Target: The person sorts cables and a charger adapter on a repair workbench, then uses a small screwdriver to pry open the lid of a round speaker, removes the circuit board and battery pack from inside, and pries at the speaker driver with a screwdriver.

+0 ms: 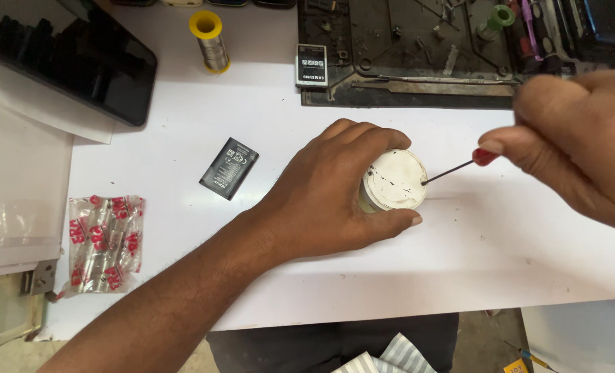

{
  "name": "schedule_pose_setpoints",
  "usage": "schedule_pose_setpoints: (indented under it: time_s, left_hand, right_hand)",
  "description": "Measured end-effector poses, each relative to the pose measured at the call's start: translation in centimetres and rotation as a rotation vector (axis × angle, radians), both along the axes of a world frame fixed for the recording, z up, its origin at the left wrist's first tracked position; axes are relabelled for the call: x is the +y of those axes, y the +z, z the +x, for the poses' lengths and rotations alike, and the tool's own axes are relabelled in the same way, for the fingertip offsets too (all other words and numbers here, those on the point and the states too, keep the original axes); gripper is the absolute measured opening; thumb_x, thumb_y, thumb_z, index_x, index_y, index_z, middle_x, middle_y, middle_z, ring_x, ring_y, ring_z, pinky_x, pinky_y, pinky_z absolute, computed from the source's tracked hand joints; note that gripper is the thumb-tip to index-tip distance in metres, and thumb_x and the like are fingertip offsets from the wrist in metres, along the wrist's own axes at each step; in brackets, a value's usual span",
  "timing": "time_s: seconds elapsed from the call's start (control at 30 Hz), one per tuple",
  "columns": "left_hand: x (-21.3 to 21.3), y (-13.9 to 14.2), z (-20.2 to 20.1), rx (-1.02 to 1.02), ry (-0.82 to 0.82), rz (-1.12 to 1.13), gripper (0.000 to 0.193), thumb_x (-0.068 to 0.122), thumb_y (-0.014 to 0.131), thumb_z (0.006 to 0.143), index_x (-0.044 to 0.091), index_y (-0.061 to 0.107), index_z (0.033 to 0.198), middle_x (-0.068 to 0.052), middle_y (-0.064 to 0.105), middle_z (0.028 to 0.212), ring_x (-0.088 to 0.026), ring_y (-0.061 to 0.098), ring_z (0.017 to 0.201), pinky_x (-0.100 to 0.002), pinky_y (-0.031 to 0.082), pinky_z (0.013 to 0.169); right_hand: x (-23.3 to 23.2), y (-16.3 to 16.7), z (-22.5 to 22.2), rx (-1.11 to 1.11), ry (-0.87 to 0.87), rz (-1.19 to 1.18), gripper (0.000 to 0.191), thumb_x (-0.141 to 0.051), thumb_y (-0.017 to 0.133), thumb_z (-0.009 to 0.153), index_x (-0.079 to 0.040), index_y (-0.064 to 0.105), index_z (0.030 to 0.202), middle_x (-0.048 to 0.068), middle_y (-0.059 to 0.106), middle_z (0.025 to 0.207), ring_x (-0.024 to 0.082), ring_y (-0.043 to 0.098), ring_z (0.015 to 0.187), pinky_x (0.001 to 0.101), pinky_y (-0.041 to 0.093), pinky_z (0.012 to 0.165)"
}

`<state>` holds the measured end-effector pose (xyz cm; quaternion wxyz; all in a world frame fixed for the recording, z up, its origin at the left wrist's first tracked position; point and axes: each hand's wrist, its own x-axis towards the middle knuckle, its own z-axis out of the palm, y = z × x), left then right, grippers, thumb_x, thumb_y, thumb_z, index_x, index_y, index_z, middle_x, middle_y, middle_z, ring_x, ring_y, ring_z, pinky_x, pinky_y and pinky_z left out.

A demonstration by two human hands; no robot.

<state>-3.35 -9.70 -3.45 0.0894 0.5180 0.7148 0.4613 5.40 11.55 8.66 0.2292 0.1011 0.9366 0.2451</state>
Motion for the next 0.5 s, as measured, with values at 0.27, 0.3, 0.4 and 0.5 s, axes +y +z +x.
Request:
schedule_pose_setpoints:
  time_s: [0.27,0.3,0.4,0.5]
  left_hand:
    - [-0.26,-0.07,0.06,-0.001,-0.002,0.014,0.068,0.042,0.084,0.080,0.004,0.060,0.131,-0.011,0.067,0.121,-0.027,0.061,0.117,-0.043,0.053,0.096]
    - [-0.29,-0.09,0.04,0.004,-0.001,0.015,0.068,0.042,0.084,0.080,0.004,0.060,0.131,-0.011,0.067,0.121,-0.027,0.061,0.117,-0.043,0.053,0.096]
    - [-0.30,-0.17,0.00,0.018,-0.001,0.026,0.068,0.042,0.084,0.080,0.003,0.060,0.131,-0.012,0.067,0.121,-0.027,0.061,0.117,-0.043,0.052,0.096]
    - [-0.39,-0.28,0.03,0.025,0.000,0.045,0.068,0.041,0.084,0.080,0.003,0.059,0.131,-0.012,0.067,0.122,-0.027,0.061,0.117,-0.043,0.052,0.096]
  right_hand:
    - [0.23,0.16,0.14,0.185,0.342,-0.327,0.026,-0.036,0.074,0.081,-0.016,0.069,0.097,0.004,0.068,0.070,0.018,0.070,0.058,0.0365,0.054,0.053]
    - [0.38,0.12,0.12,0.211,0.380,-0.371,0.027,-0.033,0.078,0.079,-0.015,0.069,0.098,0.005,0.067,0.072,0.020,0.070,0.059,0.0375,0.054,0.052]
    - [0.70,-0.14,0.20,0.234,0.450,-0.430,0.029,-0.026,0.082,0.076,-0.013,0.069,0.099,0.004,0.065,0.083,0.020,0.071,0.067,0.0359,0.054,0.055]
    - [0.73,-0.56,0.53,0.251,0.486,-0.473,0.027,-0.018,0.081,0.074,-0.011,0.068,0.097,0.005,0.064,0.088,0.019,0.071,0.071,0.0346,0.053,0.058]
